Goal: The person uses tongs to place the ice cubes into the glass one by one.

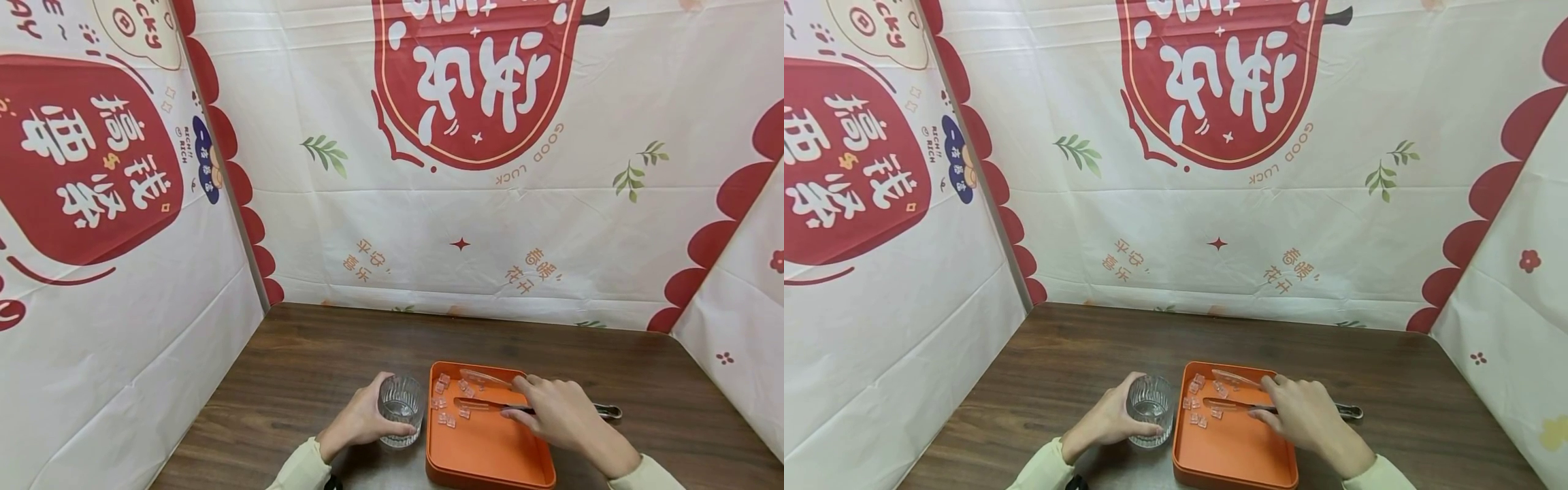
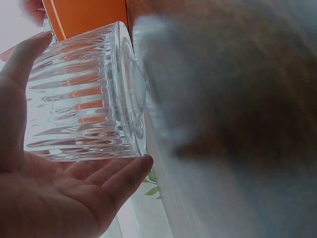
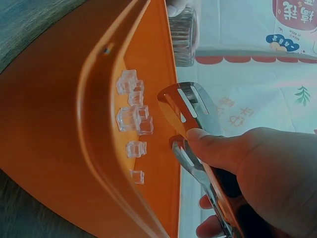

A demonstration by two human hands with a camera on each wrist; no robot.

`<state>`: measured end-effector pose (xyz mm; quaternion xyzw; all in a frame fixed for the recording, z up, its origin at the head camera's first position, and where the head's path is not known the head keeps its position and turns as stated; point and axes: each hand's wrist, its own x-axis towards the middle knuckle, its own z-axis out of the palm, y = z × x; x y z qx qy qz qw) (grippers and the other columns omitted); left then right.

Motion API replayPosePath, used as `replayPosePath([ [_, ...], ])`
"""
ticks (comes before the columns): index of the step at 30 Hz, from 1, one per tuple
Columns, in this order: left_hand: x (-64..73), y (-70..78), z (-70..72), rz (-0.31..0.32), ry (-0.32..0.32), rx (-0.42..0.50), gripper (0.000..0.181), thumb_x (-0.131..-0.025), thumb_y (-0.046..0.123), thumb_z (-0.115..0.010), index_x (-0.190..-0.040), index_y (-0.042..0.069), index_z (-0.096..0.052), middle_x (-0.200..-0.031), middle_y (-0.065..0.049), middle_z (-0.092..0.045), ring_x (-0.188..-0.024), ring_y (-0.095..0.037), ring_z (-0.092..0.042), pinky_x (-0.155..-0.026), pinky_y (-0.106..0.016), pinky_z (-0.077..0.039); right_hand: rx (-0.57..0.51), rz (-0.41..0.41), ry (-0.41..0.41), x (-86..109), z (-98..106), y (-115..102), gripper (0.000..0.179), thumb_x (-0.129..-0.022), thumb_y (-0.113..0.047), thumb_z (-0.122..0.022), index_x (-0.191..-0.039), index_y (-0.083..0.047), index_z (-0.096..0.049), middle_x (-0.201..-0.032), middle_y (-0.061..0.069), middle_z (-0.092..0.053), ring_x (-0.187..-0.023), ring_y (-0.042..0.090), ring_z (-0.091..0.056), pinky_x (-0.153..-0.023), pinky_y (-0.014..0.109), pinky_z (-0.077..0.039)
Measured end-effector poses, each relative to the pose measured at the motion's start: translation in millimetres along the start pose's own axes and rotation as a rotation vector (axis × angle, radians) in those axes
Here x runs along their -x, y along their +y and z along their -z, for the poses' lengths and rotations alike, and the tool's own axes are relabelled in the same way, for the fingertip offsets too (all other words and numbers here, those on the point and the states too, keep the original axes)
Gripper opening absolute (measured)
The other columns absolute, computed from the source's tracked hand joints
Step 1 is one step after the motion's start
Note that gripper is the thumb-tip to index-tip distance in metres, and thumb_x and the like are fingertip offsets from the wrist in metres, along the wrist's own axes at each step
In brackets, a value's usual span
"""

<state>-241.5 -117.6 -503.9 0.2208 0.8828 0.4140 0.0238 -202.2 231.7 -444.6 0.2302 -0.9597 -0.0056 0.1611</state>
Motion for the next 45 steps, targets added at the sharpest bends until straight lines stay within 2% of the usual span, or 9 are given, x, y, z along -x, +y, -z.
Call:
replayPosePath([
  [5,-0.4,-0.3,-0.5,-0.003,0.005,-0.008,0.084,-0.063,0.045,-0.092,-0.129,0.015,-0.049,-0.106,-0.004,-0.068,-0.091,-0.015,-0.064,-0.077,-0.031,-0.053,-0.011,-0.010,-0.040,0.9,-2,0,0.043,-0.082,-0.058,-0.070,-0.098,-0.019,-0.064,-0.070,-0.013,-0.052,-0.047,0.003,-0.040,-0.044,0.025,-0.033],
  [11,-0.7,-0.4,-0.3,0.002,0.003,-0.006,0.085,-0.063,0.045,-0.092,-0.130,0.015,-0.049,-0.106,-0.003,-0.068,-0.091,-0.014,-0.064,-0.077,-0.031,-0.053,-0.016,-0.018,-0.072,1.3,-5,0,0.044,-0.082,-0.059,-0.070,-0.097,-0.018,-0.064,-0.070,-0.012,-0.055,-0.046,0.005,-0.040,-0.044,0.025,-0.034],
  [21,-1.5,-0.8,0.3,0.010,0.001,-0.008,0.086,-0.063,0.046,-0.092,-0.131,0.015,-0.049,-0.106,-0.003,-0.068,-0.091,-0.014,-0.064,-0.077,-0.031,-0.053,-0.028,-0.015,-0.095,1.5,-8,-1,0.043,-0.082,-0.058,-0.070,-0.096,-0.018,-0.064,-0.070,-0.011,-0.056,-0.047,0.007,-0.044,-0.043,0.026,-0.034],
  [34,-2.3,-1.3,-0.5,0.007,0.002,-0.011,0.087,-0.062,0.047,-0.091,-0.131,0.015,-0.049,-0.105,-0.002,-0.067,-0.091,-0.014,-0.064,-0.078,-0.032,-0.053,-0.049,-0.003,-0.121,2.2,-9,-3,0.038,-0.083,-0.056,-0.070,-0.089,-0.020,-0.059,-0.065,-0.013,-0.048,-0.047,0.005,-0.038,-0.043,0.026,-0.030],
  [45,-1.3,-1.3,-0.2,0.005,-0.001,-0.008,0.087,-0.063,0.047,-0.091,-0.131,0.014,-0.049,-0.106,-0.003,-0.067,-0.092,-0.015,-0.064,-0.079,-0.032,-0.053,-0.073,0.000,-0.179,-0.6,-12,-3,0.038,-0.083,-0.055,-0.069,-0.093,-0.019,-0.063,-0.073,-0.010,-0.056,-0.049,0.009,-0.046,-0.044,0.030,-0.037],
])
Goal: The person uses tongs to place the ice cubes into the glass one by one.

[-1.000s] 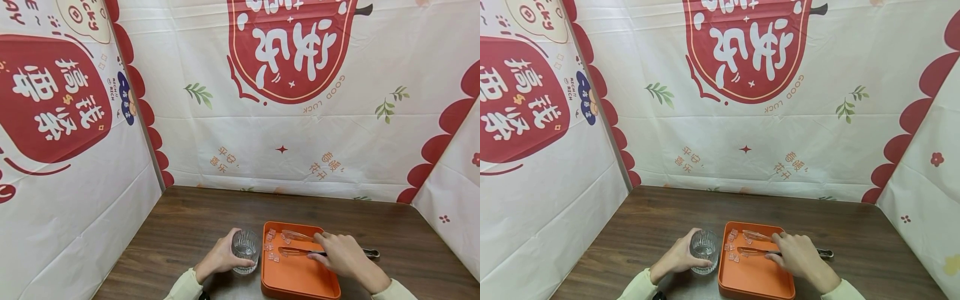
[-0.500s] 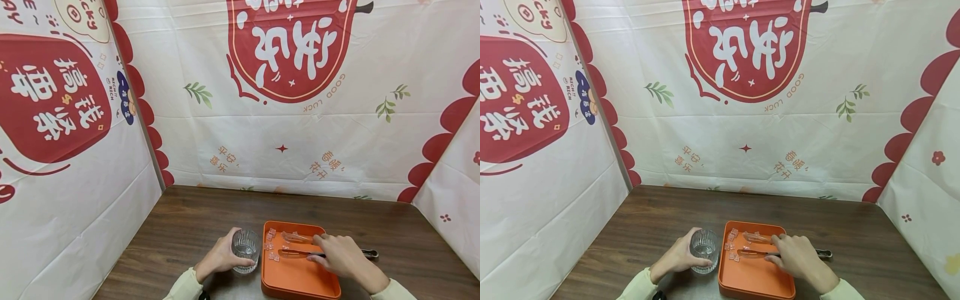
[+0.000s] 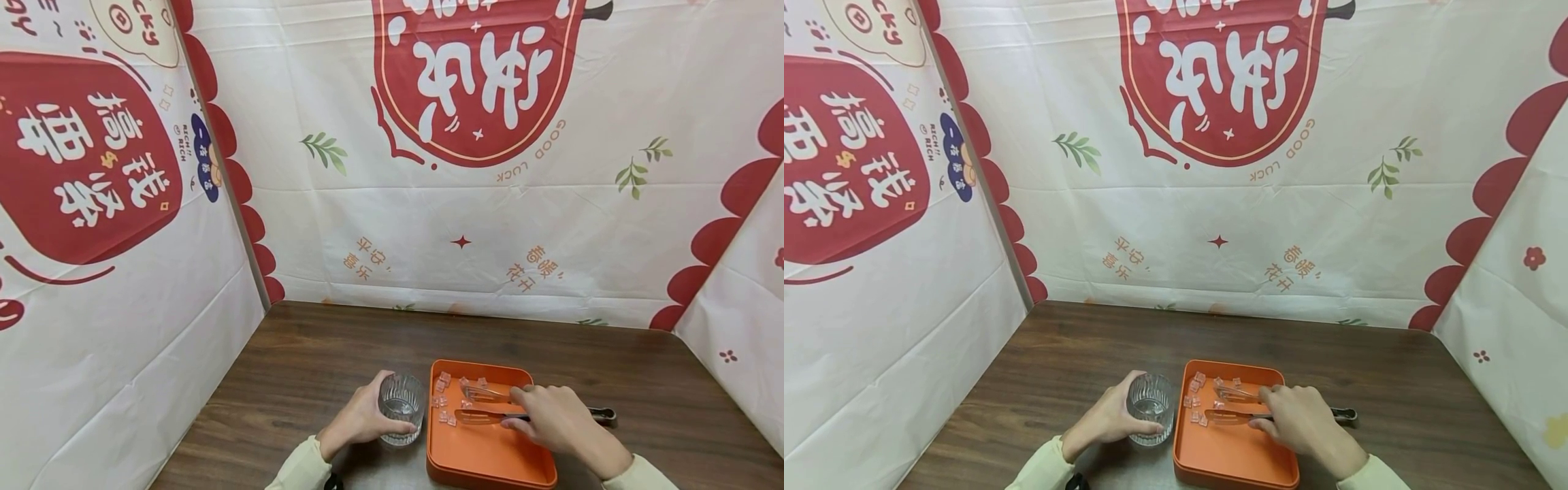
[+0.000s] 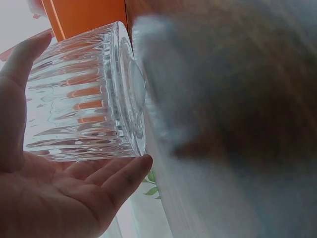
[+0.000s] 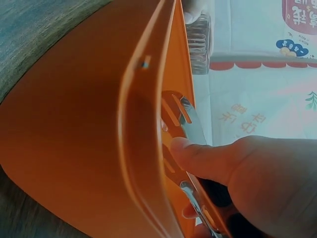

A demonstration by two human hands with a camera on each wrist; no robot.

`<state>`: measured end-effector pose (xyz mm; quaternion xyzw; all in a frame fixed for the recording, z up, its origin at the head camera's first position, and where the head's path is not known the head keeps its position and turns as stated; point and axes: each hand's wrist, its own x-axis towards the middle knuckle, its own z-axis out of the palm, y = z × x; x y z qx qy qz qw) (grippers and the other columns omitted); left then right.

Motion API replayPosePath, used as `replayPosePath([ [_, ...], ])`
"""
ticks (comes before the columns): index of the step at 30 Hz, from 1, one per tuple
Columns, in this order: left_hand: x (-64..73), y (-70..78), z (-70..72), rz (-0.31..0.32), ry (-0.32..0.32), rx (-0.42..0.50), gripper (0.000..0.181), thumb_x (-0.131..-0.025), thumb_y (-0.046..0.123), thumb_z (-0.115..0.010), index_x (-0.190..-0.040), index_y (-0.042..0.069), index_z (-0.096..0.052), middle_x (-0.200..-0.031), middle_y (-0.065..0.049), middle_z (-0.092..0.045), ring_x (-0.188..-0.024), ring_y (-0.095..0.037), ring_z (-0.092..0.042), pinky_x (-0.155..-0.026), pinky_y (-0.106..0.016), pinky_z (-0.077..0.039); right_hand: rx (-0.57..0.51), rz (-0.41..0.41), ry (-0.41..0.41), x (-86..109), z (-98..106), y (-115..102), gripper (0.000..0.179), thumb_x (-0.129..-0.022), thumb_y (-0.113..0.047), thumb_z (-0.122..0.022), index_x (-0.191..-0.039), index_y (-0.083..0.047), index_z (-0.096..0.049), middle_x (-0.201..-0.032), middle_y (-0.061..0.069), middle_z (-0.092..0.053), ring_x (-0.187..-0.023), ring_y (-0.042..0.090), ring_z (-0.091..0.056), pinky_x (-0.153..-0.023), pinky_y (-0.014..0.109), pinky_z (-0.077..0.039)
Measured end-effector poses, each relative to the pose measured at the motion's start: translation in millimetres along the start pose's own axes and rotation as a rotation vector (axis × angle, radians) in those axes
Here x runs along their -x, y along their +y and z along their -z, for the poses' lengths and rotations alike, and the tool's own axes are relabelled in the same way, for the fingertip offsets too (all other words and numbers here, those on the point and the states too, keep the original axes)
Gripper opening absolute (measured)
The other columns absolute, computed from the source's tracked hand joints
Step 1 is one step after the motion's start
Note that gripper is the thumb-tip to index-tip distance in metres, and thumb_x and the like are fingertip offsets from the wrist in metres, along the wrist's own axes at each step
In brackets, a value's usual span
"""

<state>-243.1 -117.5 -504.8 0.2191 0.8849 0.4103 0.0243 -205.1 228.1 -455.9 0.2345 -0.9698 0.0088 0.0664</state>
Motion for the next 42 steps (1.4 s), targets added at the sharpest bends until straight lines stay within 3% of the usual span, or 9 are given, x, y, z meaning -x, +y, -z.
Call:
replayPosePath([
  [14,-1.1,-1.9,0.3,-0.003,0.004,0.007,0.085,-0.063,0.049,-0.091,-0.130,0.016,-0.049,-0.106,-0.002,-0.068,-0.093,-0.014,-0.064,-0.080,-0.031,-0.053,0.003,-0.015,-0.041,-3.1,-1,-4,0.036,-0.084,-0.055,-0.069,-0.091,-0.020,-0.063,-0.069,-0.011,-0.055,-0.051,0.010,-0.049,-0.047,0.031,-0.040],
  [28,0.0,-0.1,0.2,-0.003,0.004,-0.002,0.086,-0.063,0.047,-0.091,-0.131,0.015,-0.049,-0.106,-0.003,-0.068,-0.092,-0.013,-0.064,-0.079,-0.032,-0.053,0.063,0.035,0.036,-3.6,-3,-5,0.030,-0.083,-0.049,-0.073,-0.082,-0.022,-0.060,-0.065,-0.010,-0.053,-0.049,0.012,-0.049,-0.045,0.033,-0.040],
  [42,0.2,0.0,0.4,0.003,0.002,0.012,0.086,-0.063,0.046,-0.091,-0.131,0.014,-0.049,-0.107,-0.004,-0.068,-0.092,-0.015,-0.064,-0.078,-0.032,-0.053,0.070,0.034,0.044,-6.9,-4,-11,0.026,-0.083,-0.044,-0.075,-0.077,-0.025,-0.059,-0.059,-0.014,-0.045,-0.048,0.009,-0.043,-0.045,0.032,-0.037],
])
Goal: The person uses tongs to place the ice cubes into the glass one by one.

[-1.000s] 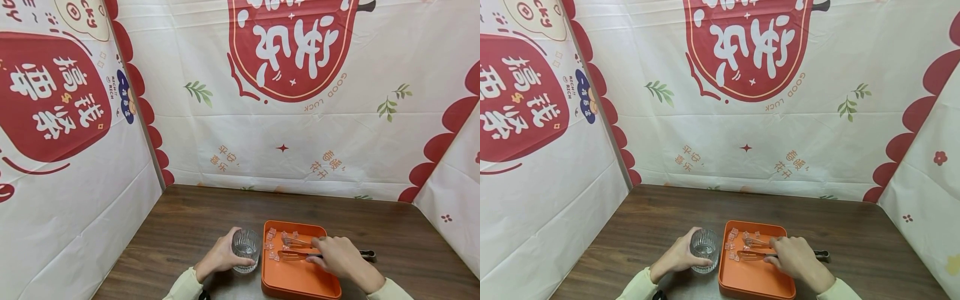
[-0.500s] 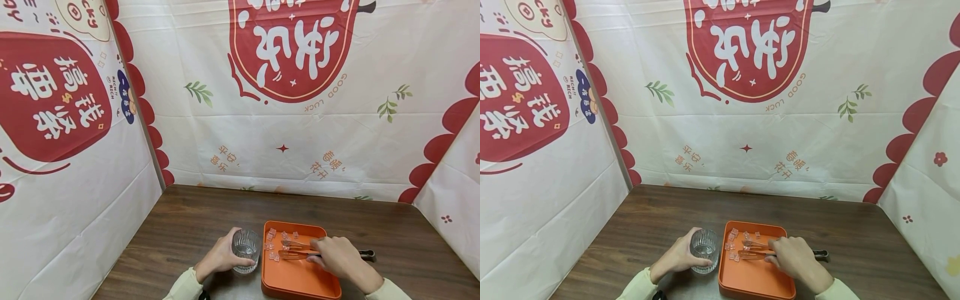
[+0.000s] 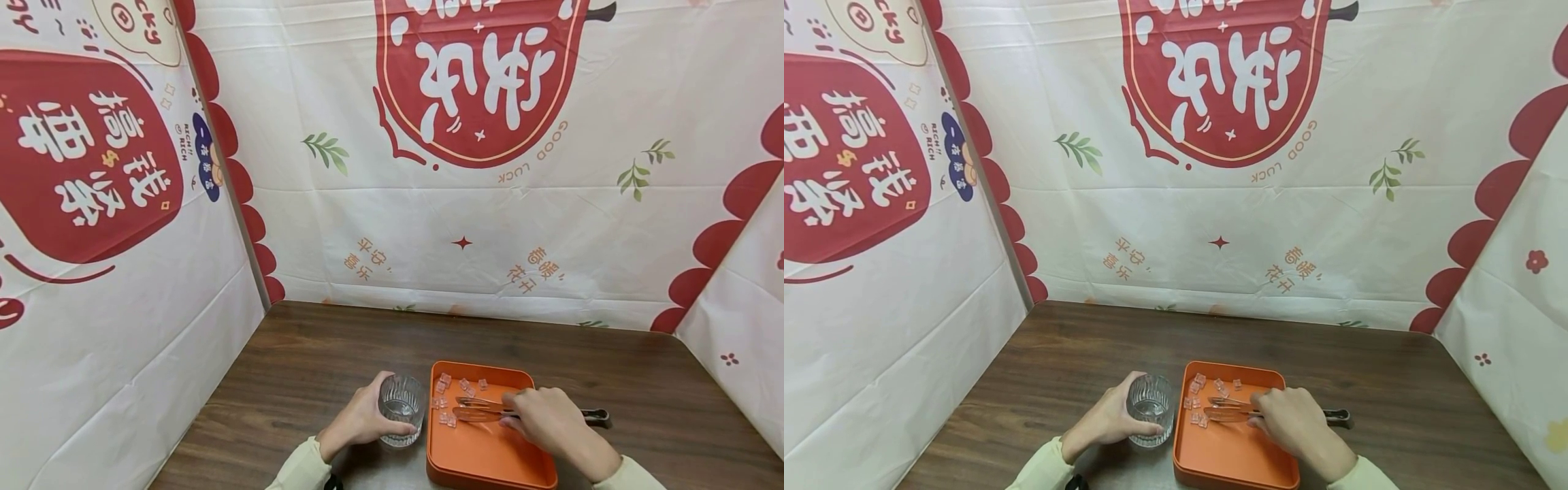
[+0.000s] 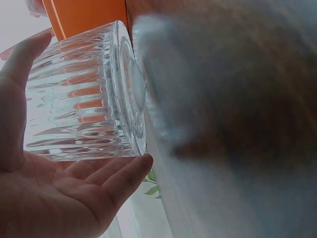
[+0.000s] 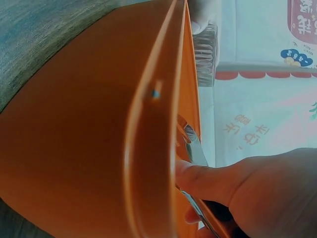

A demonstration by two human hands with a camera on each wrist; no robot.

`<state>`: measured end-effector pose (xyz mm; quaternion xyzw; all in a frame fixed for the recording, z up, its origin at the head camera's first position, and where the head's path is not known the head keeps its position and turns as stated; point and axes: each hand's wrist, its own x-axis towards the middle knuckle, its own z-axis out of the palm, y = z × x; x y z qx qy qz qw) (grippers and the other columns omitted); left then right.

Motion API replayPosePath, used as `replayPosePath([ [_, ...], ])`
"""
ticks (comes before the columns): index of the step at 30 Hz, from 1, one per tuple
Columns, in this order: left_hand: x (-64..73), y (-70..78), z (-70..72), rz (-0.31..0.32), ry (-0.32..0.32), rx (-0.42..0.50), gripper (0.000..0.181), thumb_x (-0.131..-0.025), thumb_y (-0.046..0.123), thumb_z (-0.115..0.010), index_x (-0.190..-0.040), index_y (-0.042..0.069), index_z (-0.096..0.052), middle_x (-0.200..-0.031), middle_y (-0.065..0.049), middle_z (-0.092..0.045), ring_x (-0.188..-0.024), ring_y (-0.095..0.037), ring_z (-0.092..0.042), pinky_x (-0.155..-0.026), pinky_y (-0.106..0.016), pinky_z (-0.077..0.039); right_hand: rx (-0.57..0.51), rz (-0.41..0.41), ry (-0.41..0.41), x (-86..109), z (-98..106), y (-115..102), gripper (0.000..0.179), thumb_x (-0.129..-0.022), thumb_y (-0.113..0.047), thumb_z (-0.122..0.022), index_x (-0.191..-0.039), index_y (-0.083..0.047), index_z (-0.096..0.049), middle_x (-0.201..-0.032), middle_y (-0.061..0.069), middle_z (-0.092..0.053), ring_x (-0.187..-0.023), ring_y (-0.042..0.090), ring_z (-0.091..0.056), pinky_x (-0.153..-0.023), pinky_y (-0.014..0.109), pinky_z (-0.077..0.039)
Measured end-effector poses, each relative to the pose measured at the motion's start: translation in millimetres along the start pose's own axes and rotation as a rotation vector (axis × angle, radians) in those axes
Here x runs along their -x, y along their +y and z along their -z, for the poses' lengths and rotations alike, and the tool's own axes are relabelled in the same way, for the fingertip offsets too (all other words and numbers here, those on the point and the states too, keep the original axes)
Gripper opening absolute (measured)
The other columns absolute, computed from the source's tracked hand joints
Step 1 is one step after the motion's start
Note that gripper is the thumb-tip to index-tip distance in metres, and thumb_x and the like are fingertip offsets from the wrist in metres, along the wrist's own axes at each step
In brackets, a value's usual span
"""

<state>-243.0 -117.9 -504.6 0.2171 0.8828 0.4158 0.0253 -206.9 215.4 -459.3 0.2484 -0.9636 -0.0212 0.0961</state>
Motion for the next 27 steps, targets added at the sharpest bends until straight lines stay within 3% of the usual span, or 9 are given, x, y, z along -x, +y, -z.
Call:
replayPosePath([
  [13,-0.9,-0.7,-0.2,0.006,-0.004,-0.003,0.088,-0.063,0.048,-0.091,-0.132,0.014,-0.048,-0.107,-0.003,-0.067,-0.093,-0.015,-0.064,-0.079,-0.033,-0.053,0.005,0.011,0.013,0.7,-2.2,0.0,0.025,-0.084,-0.044,-0.074,-0.076,-0.025,-0.059,-0.059,-0.014,-0.049,-0.047,0.010,-0.045,-0.044,0.032,-0.039],
  [21,-1.0,-1.2,-0.9,0.006,-0.001,-0.022,0.085,-0.063,0.047,-0.091,-0.130,0.015,-0.049,-0.106,-0.002,-0.067,-0.093,-0.013,-0.064,-0.079,-0.031,-0.053,0.043,0.045,0.079,3.1,-3.1,0.5,0.028,-0.083,-0.044,-0.075,-0.074,-0.025,-0.057,-0.057,-0.013,-0.049,-0.043,0.010,-0.043,-0.041,0.031,-0.036],
  [27,-0.9,-0.9,-0.8,0.009,-0.001,-0.017,0.085,-0.063,0.047,-0.091,-0.130,0.015,-0.049,-0.107,-0.002,-0.067,-0.093,-0.014,-0.064,-0.079,-0.032,-0.053,0.037,0.049,0.079,3.4,-3.4,1.3,0.026,-0.084,-0.044,-0.074,-0.076,-0.025,-0.059,-0.059,-0.012,-0.052,-0.044,0.010,-0.044,-0.042,0.031,-0.037],
])
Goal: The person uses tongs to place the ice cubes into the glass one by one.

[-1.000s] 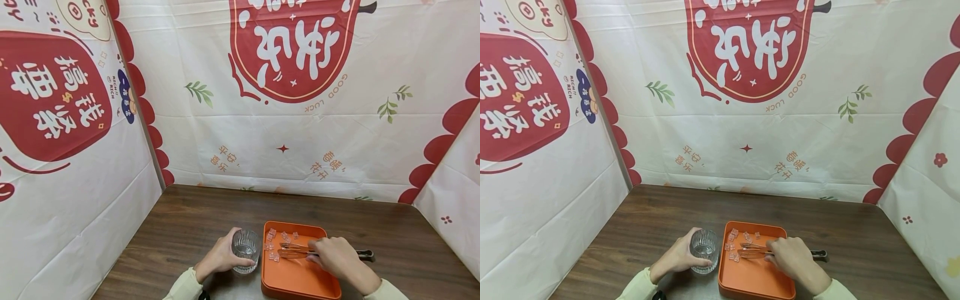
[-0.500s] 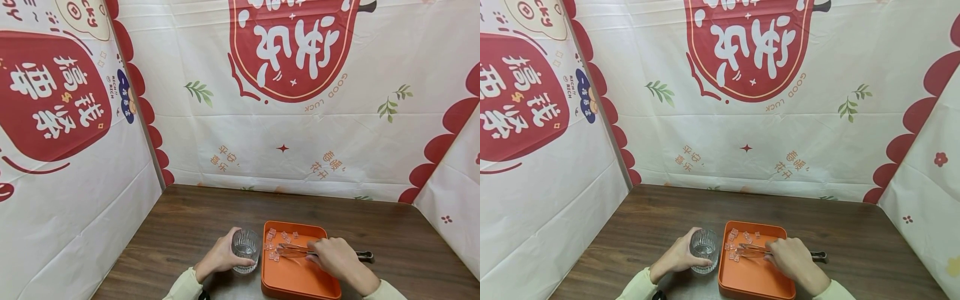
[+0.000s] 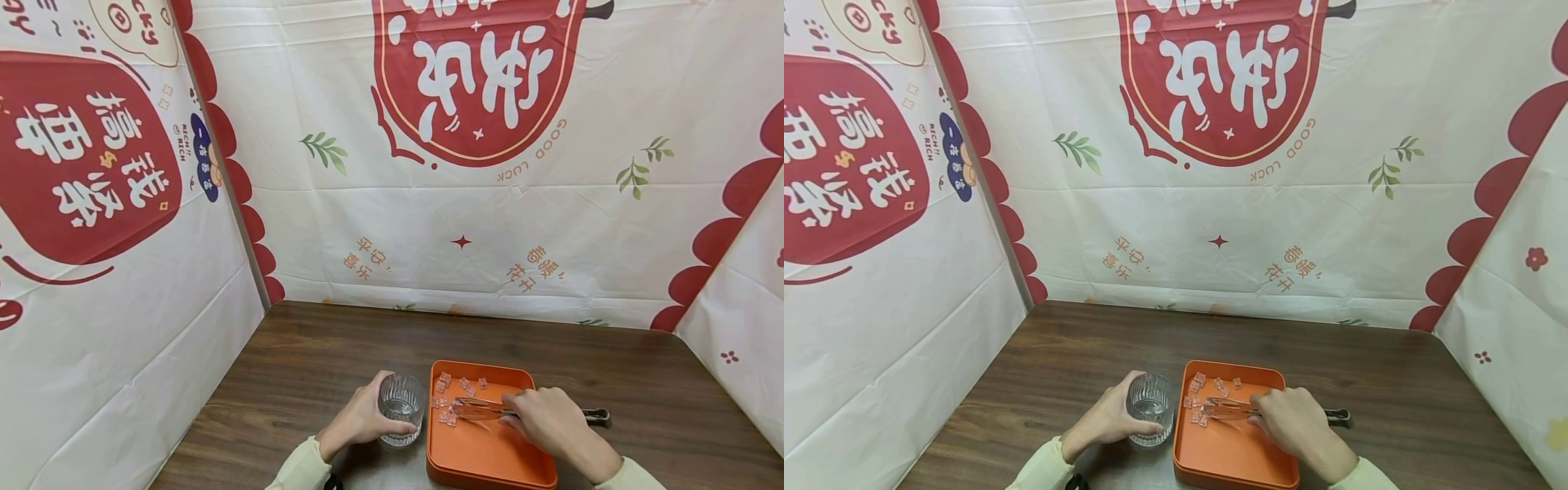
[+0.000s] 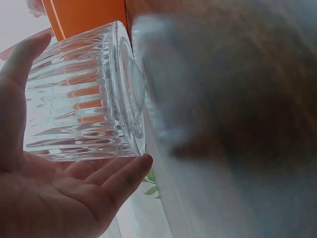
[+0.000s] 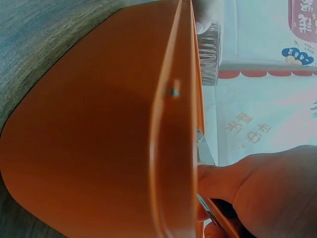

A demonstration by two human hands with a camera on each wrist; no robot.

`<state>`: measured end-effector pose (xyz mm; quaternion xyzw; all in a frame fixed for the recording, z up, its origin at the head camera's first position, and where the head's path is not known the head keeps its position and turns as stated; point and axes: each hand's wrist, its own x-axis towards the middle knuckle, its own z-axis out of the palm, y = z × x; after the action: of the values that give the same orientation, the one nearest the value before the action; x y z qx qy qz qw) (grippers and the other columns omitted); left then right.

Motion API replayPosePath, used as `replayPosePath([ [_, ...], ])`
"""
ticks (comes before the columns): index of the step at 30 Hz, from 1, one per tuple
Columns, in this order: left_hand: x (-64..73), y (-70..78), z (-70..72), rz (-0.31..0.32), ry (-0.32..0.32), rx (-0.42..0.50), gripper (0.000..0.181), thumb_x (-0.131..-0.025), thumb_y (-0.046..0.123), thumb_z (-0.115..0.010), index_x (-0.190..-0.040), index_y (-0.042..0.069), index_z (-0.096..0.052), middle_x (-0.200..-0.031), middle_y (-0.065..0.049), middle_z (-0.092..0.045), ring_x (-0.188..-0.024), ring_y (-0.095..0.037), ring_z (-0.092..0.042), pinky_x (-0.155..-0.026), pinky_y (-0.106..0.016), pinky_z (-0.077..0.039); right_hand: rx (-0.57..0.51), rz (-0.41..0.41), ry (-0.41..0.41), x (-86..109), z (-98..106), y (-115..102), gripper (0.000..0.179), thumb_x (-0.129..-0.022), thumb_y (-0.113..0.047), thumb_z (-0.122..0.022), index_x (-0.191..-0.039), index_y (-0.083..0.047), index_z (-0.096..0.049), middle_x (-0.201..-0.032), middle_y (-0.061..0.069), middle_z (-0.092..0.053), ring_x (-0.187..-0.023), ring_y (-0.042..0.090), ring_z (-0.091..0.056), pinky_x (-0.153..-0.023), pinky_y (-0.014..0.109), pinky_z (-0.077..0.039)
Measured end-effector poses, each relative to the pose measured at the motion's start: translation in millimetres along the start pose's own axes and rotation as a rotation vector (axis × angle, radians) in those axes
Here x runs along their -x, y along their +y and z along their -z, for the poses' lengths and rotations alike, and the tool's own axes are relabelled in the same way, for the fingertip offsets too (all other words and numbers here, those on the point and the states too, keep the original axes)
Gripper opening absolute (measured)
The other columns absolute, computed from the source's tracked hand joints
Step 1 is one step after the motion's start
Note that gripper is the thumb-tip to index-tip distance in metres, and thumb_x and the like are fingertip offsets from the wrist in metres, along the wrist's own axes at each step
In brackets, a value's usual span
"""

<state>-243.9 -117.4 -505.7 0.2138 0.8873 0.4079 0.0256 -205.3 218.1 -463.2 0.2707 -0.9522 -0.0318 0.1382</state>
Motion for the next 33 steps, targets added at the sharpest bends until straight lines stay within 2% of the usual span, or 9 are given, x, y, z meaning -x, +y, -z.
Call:
replayPosePath([
  [5,0.0,0.7,0.5,0.000,0.000,0.001,0.085,-0.063,0.047,-0.091,-0.129,0.015,-0.049,-0.107,-0.002,-0.067,-0.093,-0.014,-0.064,-0.079,-0.032,-0.053,0.006,-0.006,0.005,0.0,1,1,0.026,-0.084,-0.045,-0.074,-0.076,-0.025,-0.058,-0.058,-0.012,-0.051,-0.044,0.010,-0.044,-0.041,0.031,-0.037],
  [13,-1.1,1.0,0.6,-0.010,0.002,0.011,0.084,-0.063,0.045,-0.092,-0.129,0.014,-0.050,-0.106,-0.003,-0.068,-0.092,-0.014,-0.064,-0.078,-0.031,-0.053,0.011,-0.002,0.064,0.5,5,3,0.030,-0.083,-0.043,-0.075,-0.073,-0.026,-0.053,-0.057,-0.013,-0.045,-0.042,0.009,-0.041,-0.040,0.029,-0.033],
  [24,-0.2,1.3,0.0,-0.009,0.001,0.013,0.084,-0.063,0.046,-0.092,-0.129,0.015,-0.050,-0.106,-0.002,-0.068,-0.092,-0.013,-0.064,-0.078,-0.031,-0.053,0.036,-0.005,0.105,0.6,12,5,0.027,-0.082,-0.042,-0.077,-0.076,-0.025,-0.056,-0.057,-0.014,-0.045,-0.042,0.009,-0.041,-0.039,0.027,-0.032],
  [33,-0.1,-0.2,0.1,0.002,-0.010,0.026,0.085,-0.064,0.047,-0.091,-0.130,0.016,-0.049,-0.107,-0.001,-0.067,-0.093,-0.012,-0.064,-0.078,-0.031,-0.053,0.034,-0.002,0.187,0.0,14,7,0.032,-0.079,-0.042,-0.080,-0.073,-0.025,-0.053,-0.056,-0.015,-0.045,-0.041,0.008,-0.040,-0.039,0.026,-0.031],
])
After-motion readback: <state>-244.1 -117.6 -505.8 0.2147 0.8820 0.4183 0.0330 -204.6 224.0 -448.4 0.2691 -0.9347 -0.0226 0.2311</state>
